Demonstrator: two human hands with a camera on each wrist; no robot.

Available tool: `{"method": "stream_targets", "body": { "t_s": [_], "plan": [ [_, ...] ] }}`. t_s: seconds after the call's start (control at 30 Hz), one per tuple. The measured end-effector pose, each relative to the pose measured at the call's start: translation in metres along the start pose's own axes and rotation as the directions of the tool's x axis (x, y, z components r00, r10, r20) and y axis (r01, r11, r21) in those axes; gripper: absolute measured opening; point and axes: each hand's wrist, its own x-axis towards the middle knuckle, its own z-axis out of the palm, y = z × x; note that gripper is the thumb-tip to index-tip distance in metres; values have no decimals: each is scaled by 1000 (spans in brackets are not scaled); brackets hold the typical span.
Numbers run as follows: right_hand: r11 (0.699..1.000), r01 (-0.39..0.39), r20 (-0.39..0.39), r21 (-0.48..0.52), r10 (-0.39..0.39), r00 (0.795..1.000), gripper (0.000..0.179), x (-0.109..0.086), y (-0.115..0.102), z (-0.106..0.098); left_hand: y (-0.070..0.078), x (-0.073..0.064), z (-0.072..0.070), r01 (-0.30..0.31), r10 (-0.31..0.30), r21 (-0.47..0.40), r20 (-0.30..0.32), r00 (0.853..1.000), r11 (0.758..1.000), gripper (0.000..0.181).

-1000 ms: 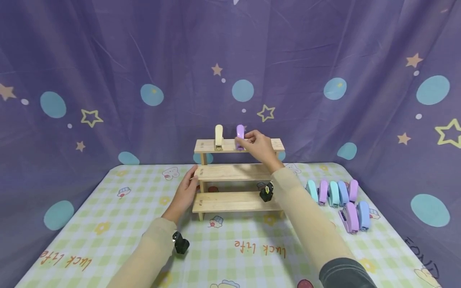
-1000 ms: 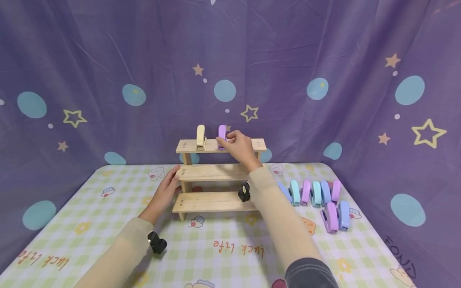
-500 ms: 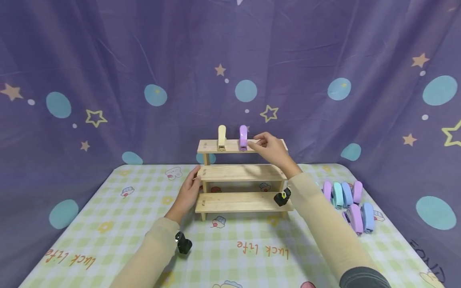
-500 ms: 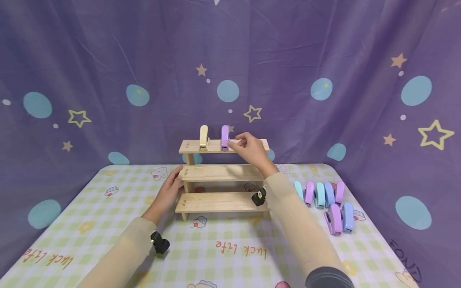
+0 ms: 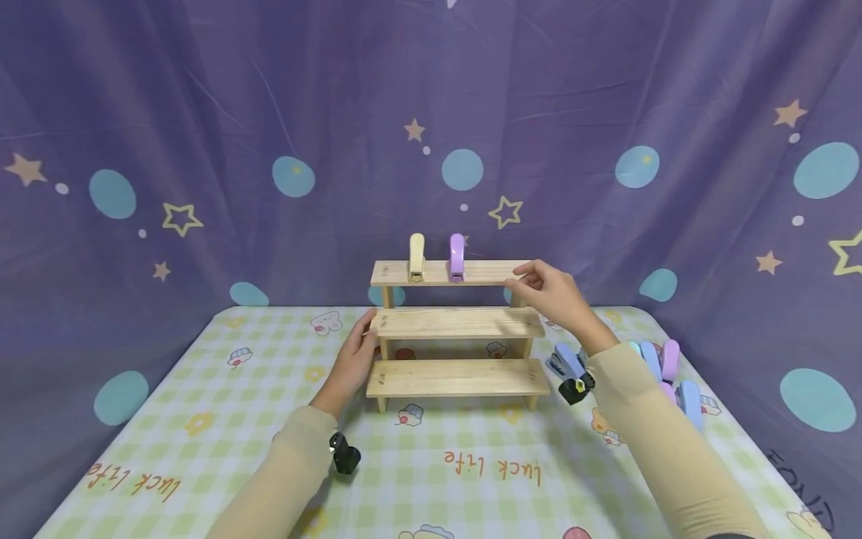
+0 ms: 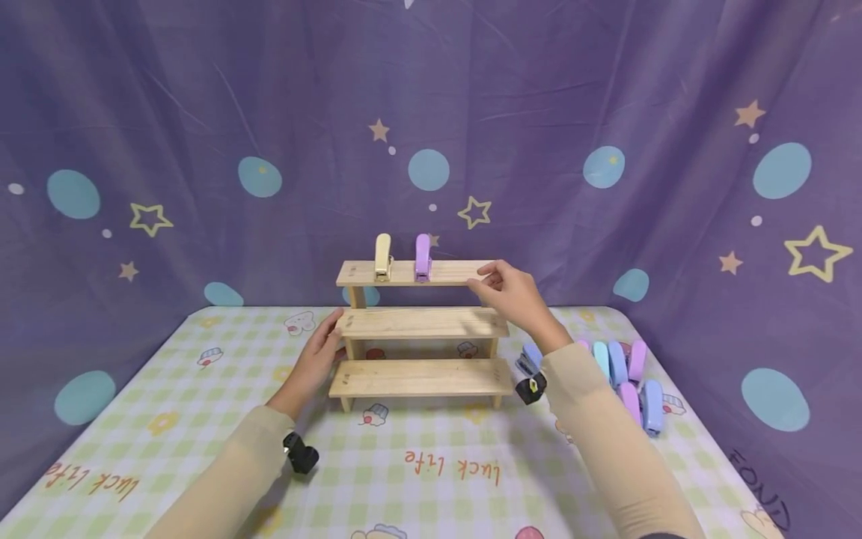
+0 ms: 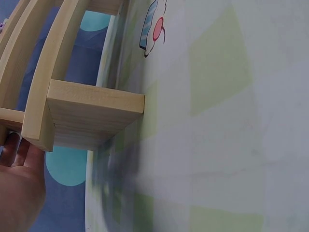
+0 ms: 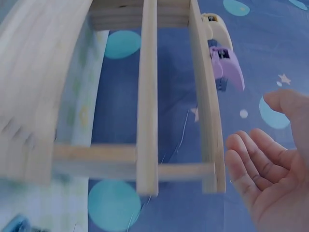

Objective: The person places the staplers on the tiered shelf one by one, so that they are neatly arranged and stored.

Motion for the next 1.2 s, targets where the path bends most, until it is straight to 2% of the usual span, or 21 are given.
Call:
{"method": "stream_targets", "body": {
  "t_s": [0.07,0.27,0.37,0.47,0.67,0.77,0.9,1.07,1.2],
  "plan": [
    [1000,-7,2,-13,7,1000,49,-6,6,-4,5,-1,0,14,-14,-12,3,1000,1000,52],
    [999,-14,11,-43,14,1000,49,-22,21,-12,36,-16,1,38,-37,-22,20,999,999,51],
    [998,-17,6,-58,18,1000,47,-29,27,-15,39,-17,1,41,-41,-18,19,999,999,51],
    [997,-27,9,-75,27,1000,44,-35,33,-17,35,-14,1,39,-39,-35,17,999,999,51],
    [994,-53,28,-100,56,998,46,-46,50,-20,8,-1,0,24,-24,-43,1,1000,999,52],
    [993,-44,23,-110,46,999,42,-52,62,-18,1,1,1,4,-5,-28,-8,1000,1000,51],
    [990,-53,21,-129,56,998,36,-60,77,-14,-3,1,1,-13,12,-18,-14,1000,1000,50],
    [983,-120,72,-142,131,989,41,-70,90,-11,-5,1,1,-7,7,-8,-17,1000,1000,50],
    [977,-145,97,-154,161,982,42,-77,100,-7,-5,1,1,-7,7,-13,-19,1000,1000,50]
  ]
}}
